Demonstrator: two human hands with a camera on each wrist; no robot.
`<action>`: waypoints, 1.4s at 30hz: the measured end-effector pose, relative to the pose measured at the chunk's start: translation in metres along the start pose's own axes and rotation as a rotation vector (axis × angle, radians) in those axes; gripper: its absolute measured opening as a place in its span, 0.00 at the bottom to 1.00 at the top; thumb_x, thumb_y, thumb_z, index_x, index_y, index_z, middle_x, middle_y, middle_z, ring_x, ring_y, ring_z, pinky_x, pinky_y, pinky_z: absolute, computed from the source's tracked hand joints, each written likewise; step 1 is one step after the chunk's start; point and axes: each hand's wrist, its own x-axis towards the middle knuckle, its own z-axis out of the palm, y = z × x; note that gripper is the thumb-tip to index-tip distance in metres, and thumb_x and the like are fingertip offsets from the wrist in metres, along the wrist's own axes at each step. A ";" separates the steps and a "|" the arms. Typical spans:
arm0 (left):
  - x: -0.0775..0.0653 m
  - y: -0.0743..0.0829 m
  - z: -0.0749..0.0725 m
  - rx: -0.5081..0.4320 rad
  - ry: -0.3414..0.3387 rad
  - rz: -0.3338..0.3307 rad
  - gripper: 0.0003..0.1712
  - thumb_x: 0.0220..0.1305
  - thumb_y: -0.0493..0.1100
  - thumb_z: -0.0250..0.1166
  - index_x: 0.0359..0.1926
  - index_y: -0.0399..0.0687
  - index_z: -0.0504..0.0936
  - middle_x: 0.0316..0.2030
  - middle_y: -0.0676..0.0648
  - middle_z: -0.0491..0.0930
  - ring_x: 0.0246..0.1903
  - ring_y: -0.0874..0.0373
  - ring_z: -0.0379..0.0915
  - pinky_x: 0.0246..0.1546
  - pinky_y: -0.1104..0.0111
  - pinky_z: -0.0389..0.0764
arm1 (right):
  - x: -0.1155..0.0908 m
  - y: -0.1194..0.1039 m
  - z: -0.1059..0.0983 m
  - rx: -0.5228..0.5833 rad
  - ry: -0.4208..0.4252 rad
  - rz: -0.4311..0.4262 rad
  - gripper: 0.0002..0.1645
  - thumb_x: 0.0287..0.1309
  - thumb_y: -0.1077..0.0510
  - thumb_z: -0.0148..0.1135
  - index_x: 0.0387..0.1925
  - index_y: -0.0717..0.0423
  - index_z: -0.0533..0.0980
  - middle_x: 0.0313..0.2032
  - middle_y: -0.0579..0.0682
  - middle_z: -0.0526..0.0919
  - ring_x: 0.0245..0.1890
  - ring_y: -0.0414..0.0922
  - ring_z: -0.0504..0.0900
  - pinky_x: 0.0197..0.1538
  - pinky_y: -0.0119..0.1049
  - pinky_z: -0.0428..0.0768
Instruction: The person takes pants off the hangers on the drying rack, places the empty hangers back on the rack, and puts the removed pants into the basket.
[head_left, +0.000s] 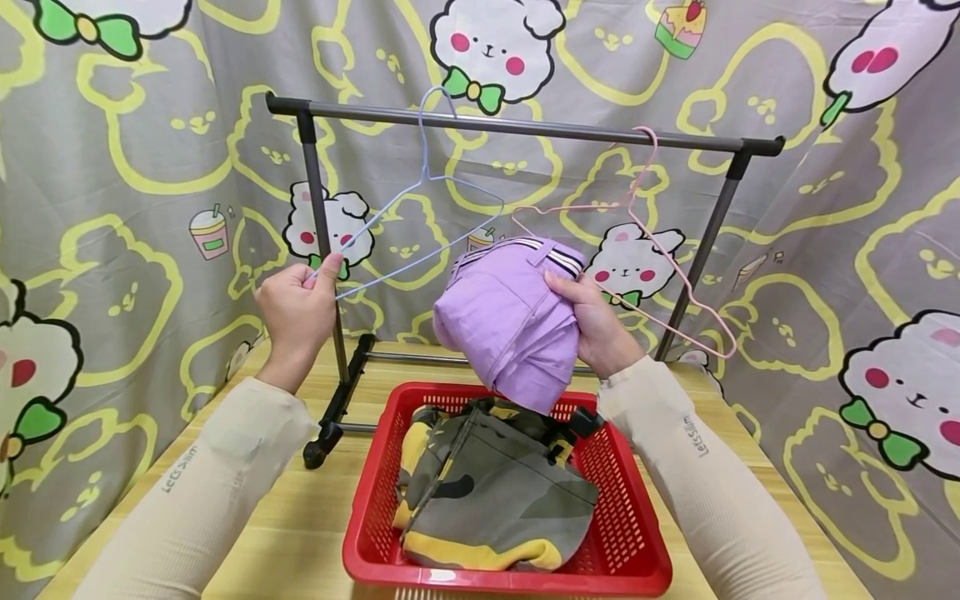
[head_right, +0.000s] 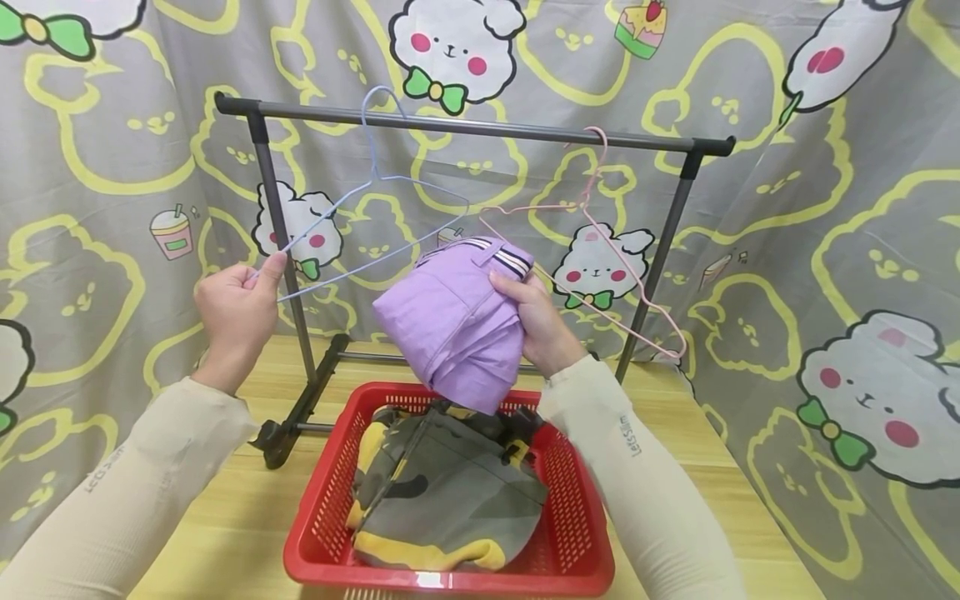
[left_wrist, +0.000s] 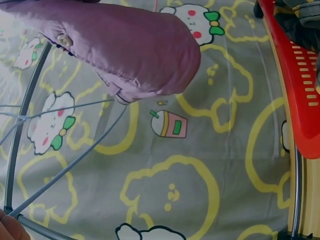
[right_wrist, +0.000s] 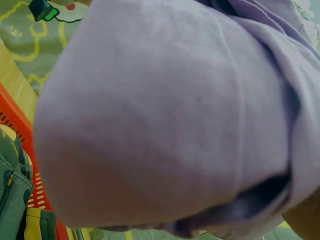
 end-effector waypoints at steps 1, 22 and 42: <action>0.000 0.000 0.000 0.000 -0.001 -0.002 0.34 0.62 0.51 0.68 0.08 0.48 0.58 0.07 0.52 0.54 0.15 0.55 0.52 0.20 0.68 0.51 | 0.000 0.000 -0.001 0.003 -0.003 -0.002 0.10 0.70 0.64 0.49 0.50 0.59 0.68 0.36 0.51 0.82 0.35 0.42 0.83 0.42 0.33 0.81; -0.001 0.000 0.005 0.010 -0.002 -0.067 0.35 0.63 0.54 0.67 0.08 0.49 0.58 0.07 0.57 0.53 0.15 0.57 0.52 0.20 0.68 0.51 | -0.008 0.004 -0.009 -0.043 0.025 0.001 0.12 0.69 0.64 0.50 0.53 0.56 0.69 0.40 0.50 0.80 0.38 0.42 0.82 0.45 0.33 0.80; -0.005 -0.010 0.007 0.058 -0.055 -0.159 0.35 0.63 0.58 0.65 0.10 0.47 0.59 0.08 0.55 0.56 0.18 0.54 0.57 0.17 0.66 0.51 | -0.013 0.007 -0.014 -0.022 -0.017 0.020 0.12 0.70 0.64 0.49 0.53 0.56 0.66 0.40 0.50 0.80 0.37 0.42 0.83 0.44 0.33 0.81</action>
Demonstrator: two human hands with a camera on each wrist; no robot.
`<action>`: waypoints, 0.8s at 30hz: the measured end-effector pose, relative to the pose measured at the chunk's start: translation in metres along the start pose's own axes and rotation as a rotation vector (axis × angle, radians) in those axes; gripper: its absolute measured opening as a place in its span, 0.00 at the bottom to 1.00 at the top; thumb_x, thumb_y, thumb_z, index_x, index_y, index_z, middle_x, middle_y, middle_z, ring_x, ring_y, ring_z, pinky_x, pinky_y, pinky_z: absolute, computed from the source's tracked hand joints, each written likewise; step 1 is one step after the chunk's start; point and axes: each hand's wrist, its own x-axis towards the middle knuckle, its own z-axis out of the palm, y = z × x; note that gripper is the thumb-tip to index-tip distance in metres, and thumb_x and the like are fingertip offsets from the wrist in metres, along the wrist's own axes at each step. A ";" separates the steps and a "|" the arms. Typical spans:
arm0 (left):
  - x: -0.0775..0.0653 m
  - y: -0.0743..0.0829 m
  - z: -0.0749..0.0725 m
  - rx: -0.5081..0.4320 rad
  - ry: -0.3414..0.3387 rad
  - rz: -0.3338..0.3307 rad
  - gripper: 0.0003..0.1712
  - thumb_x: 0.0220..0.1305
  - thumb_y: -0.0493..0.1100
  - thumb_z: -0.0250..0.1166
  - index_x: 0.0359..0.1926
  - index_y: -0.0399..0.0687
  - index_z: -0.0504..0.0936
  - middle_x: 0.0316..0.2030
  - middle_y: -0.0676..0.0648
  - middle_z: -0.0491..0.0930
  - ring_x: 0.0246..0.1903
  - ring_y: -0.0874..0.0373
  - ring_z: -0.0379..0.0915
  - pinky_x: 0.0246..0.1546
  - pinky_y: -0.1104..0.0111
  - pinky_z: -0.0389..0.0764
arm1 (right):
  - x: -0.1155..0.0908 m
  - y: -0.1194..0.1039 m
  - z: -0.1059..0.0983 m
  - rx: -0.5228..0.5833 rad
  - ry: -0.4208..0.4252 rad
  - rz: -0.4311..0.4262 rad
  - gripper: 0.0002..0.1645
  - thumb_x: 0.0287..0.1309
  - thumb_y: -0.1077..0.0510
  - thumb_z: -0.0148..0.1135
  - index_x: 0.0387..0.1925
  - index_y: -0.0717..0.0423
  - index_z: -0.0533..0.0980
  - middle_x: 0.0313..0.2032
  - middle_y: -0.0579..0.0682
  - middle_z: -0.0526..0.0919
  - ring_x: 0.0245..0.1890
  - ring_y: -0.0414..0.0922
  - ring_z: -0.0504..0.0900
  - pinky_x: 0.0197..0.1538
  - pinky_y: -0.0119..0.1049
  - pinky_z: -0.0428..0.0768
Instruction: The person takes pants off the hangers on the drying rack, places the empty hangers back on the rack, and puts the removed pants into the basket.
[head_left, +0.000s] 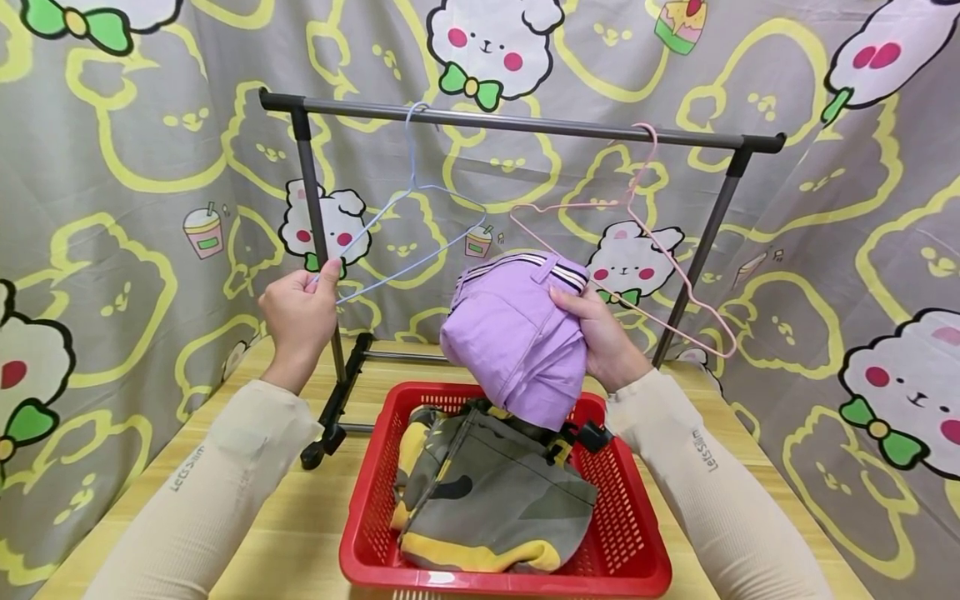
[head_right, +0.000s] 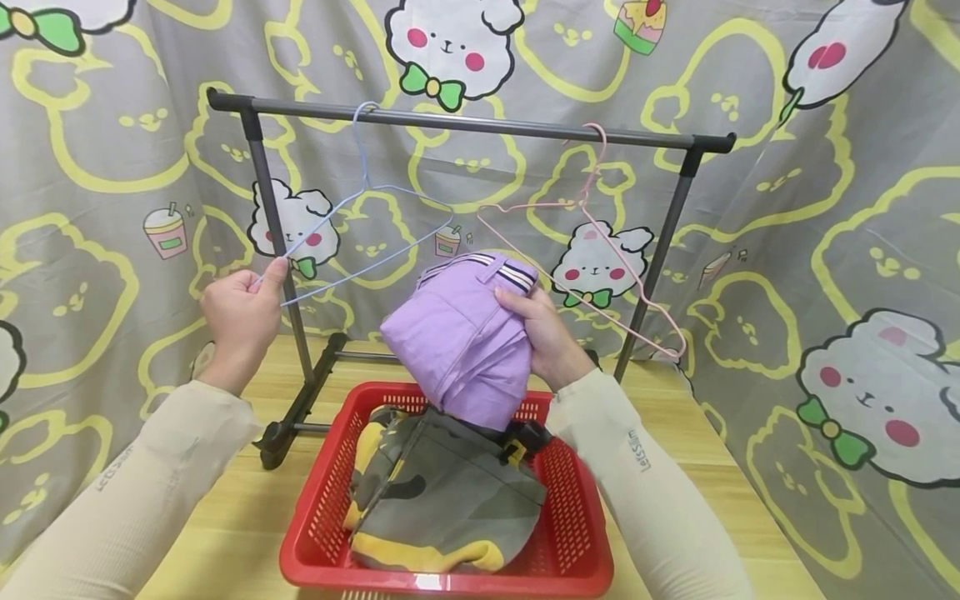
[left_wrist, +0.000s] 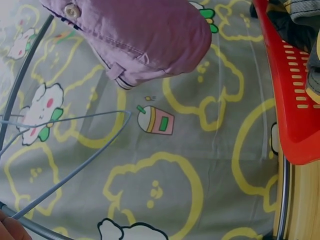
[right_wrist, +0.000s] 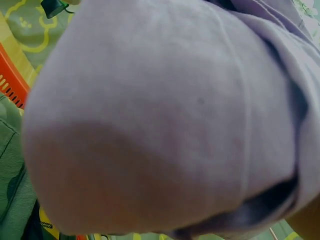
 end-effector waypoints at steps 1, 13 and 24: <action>0.000 0.000 0.000 0.002 -0.004 -0.003 0.35 0.63 0.58 0.64 0.10 0.47 0.60 0.08 0.54 0.57 0.18 0.54 0.57 0.17 0.66 0.51 | 0.000 0.000 0.000 -0.001 -0.001 0.001 0.12 0.70 0.64 0.49 0.53 0.57 0.66 0.40 0.50 0.80 0.37 0.42 0.83 0.44 0.33 0.81; 0.000 0.000 -0.001 -0.003 -0.012 -0.007 0.34 0.63 0.58 0.65 0.10 0.47 0.60 0.07 0.59 0.54 0.19 0.55 0.56 0.18 0.66 0.51 | -0.004 0.000 -0.001 -0.022 0.017 -0.009 0.13 0.68 0.66 0.50 0.52 0.57 0.67 0.39 0.49 0.81 0.38 0.41 0.83 0.44 0.32 0.80; 0.004 0.000 0.000 -0.014 -0.113 -0.075 0.33 0.66 0.58 0.61 0.14 0.41 0.64 0.12 0.48 0.62 0.24 0.51 0.61 0.26 0.64 0.58 | -0.012 0.000 -0.006 -0.042 0.020 0.001 0.14 0.68 0.64 0.52 0.53 0.57 0.66 0.40 0.49 0.79 0.39 0.41 0.82 0.45 0.33 0.80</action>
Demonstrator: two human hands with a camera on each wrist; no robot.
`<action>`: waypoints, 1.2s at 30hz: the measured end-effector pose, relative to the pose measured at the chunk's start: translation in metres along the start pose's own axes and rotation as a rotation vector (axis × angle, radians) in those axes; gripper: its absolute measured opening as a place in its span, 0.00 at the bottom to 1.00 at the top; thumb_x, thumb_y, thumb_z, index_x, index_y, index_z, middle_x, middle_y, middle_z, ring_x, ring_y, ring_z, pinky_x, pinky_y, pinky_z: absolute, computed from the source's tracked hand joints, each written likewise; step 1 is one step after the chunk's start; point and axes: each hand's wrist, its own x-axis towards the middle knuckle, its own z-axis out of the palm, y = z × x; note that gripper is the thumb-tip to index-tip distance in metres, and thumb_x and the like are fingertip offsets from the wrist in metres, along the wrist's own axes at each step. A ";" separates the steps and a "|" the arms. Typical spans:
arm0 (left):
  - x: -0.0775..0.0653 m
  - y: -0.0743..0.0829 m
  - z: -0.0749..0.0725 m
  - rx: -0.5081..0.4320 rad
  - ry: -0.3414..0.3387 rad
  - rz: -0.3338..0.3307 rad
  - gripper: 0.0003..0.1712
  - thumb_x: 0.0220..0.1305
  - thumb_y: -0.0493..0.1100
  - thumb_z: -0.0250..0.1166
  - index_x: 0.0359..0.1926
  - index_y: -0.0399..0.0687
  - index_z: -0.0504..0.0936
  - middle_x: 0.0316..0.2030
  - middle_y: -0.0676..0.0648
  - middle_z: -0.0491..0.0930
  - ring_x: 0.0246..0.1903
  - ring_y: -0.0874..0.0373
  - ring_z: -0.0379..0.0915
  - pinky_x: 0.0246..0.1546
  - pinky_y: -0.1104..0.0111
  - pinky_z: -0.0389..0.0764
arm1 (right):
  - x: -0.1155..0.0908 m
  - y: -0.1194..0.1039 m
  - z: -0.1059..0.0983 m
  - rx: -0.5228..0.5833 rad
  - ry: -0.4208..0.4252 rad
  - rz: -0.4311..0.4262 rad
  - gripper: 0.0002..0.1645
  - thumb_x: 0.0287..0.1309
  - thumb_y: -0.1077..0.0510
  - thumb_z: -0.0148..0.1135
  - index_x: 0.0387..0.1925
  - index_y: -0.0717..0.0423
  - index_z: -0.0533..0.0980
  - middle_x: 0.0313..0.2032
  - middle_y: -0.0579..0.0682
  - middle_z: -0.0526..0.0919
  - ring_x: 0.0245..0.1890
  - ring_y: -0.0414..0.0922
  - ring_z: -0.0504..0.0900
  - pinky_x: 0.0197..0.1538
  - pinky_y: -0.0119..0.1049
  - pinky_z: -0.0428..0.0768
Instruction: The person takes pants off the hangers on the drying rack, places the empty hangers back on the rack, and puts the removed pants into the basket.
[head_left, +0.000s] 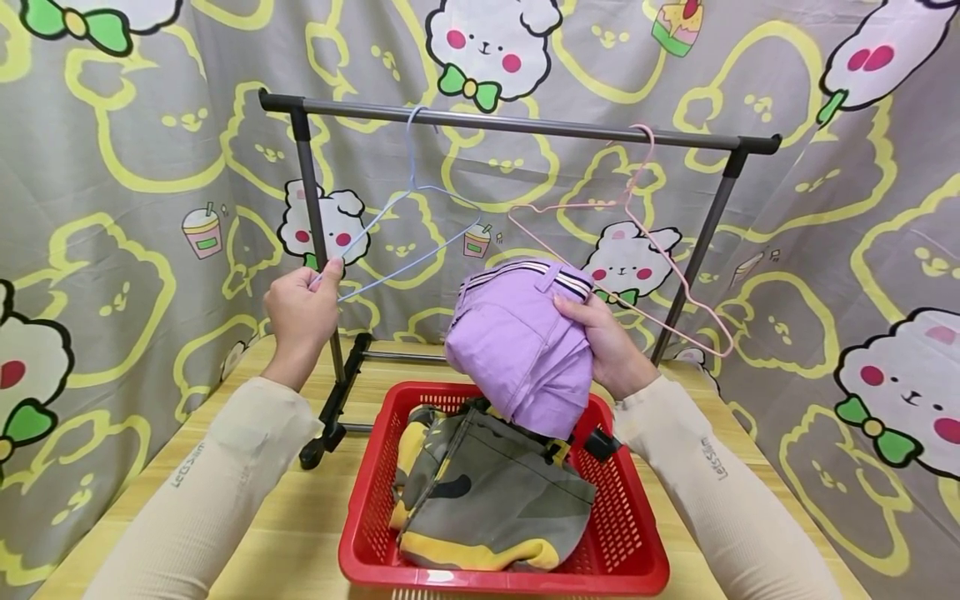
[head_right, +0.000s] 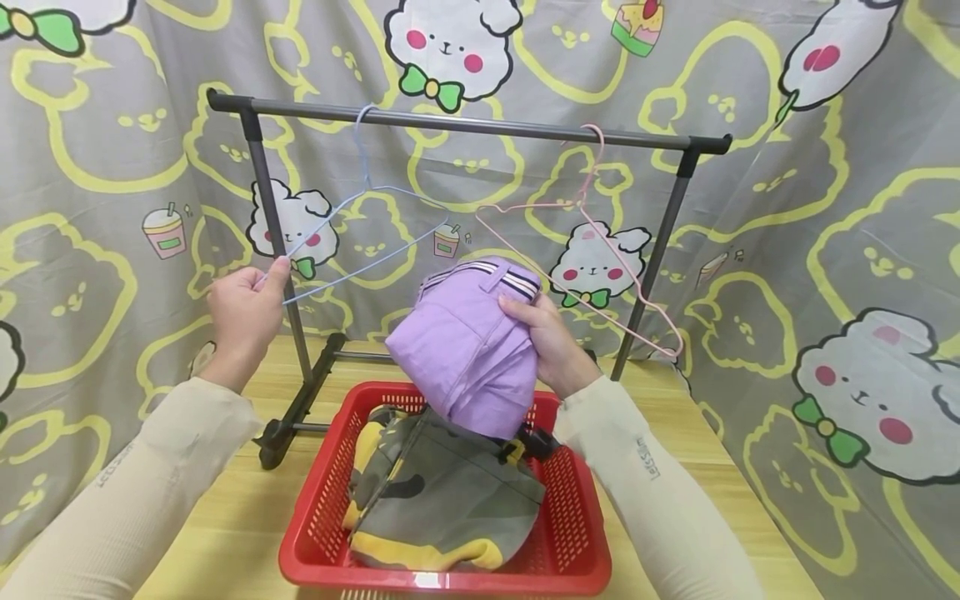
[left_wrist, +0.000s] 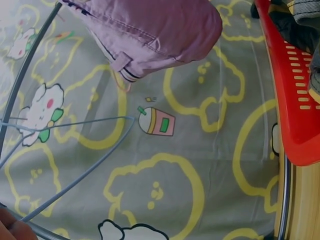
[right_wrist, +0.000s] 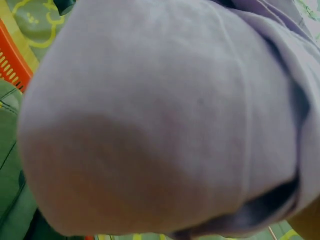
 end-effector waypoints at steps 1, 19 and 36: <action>0.000 0.000 0.000 -0.001 -0.005 -0.002 0.32 0.66 0.58 0.61 0.14 0.41 0.64 0.12 0.48 0.63 0.25 0.51 0.62 0.27 0.65 0.59 | -0.001 0.000 0.000 0.001 0.000 0.001 0.14 0.68 0.64 0.52 0.54 0.57 0.66 0.40 0.49 0.79 0.39 0.41 0.82 0.45 0.33 0.80; -0.004 -0.002 0.002 -0.008 -0.057 -0.009 0.29 0.67 0.59 0.59 0.21 0.37 0.72 0.16 0.45 0.69 0.22 0.52 0.64 0.23 0.63 0.63 | -0.008 0.000 -0.004 -0.022 -0.010 0.012 0.14 0.68 0.65 0.49 0.53 0.57 0.66 0.40 0.50 0.80 0.38 0.42 0.83 0.44 0.33 0.80; -0.007 -0.003 0.003 -0.039 -0.101 0.030 0.24 0.73 0.53 0.53 0.38 0.35 0.82 0.31 0.41 0.80 0.29 0.53 0.70 0.31 0.64 0.68 | -0.017 0.002 -0.008 -0.054 -0.011 0.026 0.14 0.68 0.64 0.52 0.53 0.58 0.66 0.40 0.50 0.82 0.39 0.43 0.84 0.46 0.34 0.80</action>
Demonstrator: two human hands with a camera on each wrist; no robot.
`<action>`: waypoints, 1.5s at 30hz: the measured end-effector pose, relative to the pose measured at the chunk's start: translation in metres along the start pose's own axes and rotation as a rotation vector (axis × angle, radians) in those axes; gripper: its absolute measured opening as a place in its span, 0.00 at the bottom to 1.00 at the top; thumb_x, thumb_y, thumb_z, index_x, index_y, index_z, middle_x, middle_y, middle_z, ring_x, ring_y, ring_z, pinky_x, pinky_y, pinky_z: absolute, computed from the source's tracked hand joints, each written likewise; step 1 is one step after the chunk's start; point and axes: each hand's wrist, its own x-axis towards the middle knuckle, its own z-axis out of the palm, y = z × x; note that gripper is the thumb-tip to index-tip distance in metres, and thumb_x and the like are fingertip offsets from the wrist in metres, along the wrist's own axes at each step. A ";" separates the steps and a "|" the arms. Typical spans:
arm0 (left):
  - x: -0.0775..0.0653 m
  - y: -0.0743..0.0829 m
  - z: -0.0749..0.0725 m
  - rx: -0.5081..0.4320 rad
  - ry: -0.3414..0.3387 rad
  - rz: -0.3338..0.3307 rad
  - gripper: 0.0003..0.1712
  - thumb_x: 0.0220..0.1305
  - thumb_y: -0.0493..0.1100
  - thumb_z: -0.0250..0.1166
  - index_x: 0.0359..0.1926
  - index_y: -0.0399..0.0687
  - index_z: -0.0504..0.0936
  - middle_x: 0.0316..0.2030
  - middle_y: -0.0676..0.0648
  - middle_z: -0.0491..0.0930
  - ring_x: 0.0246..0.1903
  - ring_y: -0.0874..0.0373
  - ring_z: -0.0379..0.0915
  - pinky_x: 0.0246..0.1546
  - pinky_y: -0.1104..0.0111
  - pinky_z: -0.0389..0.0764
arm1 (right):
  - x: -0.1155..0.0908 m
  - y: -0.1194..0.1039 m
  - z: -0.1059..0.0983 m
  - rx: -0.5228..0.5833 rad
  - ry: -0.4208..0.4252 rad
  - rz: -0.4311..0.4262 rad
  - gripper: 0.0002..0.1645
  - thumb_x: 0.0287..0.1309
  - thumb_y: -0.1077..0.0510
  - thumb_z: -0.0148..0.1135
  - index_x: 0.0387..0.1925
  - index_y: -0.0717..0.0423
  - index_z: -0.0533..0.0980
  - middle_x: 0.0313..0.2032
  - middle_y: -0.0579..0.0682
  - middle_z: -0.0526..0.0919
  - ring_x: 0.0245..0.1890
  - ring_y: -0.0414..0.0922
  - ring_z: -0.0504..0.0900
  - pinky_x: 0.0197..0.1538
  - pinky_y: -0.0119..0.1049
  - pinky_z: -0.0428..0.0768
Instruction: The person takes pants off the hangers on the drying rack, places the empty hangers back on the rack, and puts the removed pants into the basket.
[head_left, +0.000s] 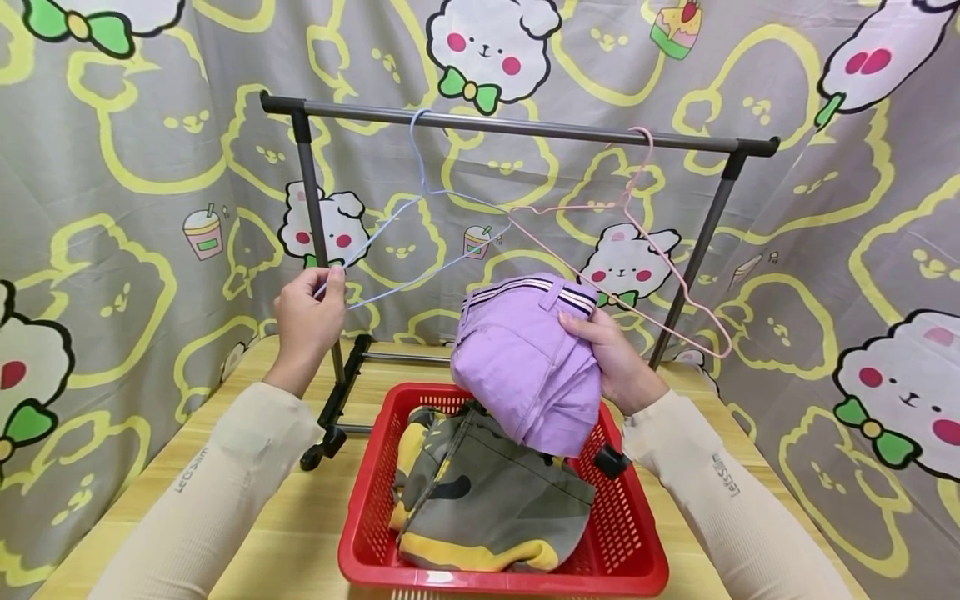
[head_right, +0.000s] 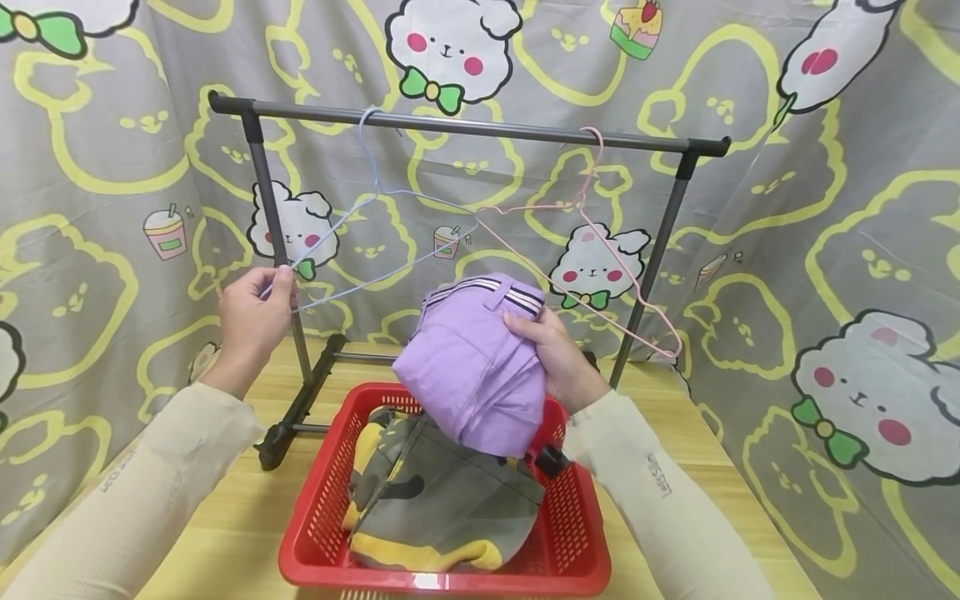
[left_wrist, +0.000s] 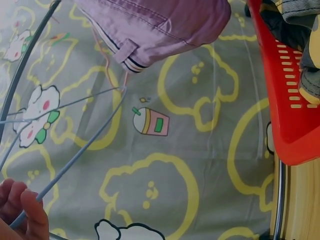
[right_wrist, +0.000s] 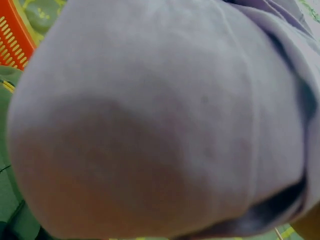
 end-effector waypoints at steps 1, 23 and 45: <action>0.000 0.000 0.000 -0.002 -0.007 -0.002 0.24 0.73 0.54 0.52 0.39 0.36 0.81 0.31 0.41 0.80 0.28 0.54 0.70 0.30 0.65 0.68 | 0.000 0.000 0.000 0.000 -0.006 -0.001 0.14 0.68 0.64 0.51 0.53 0.58 0.66 0.40 0.50 0.82 0.39 0.43 0.84 0.46 0.34 0.80; -0.006 -0.006 -0.007 -0.215 -0.114 -0.057 0.24 0.76 0.50 0.47 0.46 0.32 0.77 0.42 0.37 0.81 0.37 0.60 0.78 0.24 0.73 0.81 | -0.006 0.004 -0.003 -0.023 -0.055 -0.024 0.17 0.68 0.65 0.49 0.57 0.57 0.63 0.45 0.49 0.78 0.43 0.42 0.81 0.49 0.34 0.79; -0.001 -0.019 -0.006 -0.261 -0.036 -0.108 0.27 0.78 0.55 0.38 0.43 0.41 0.77 0.35 0.50 0.80 0.38 0.55 0.77 0.27 0.70 0.82 | -0.017 0.002 0.001 -0.057 -0.172 0.010 0.17 0.68 0.64 0.49 0.57 0.58 0.64 0.46 0.49 0.80 0.43 0.41 0.82 0.48 0.35 0.80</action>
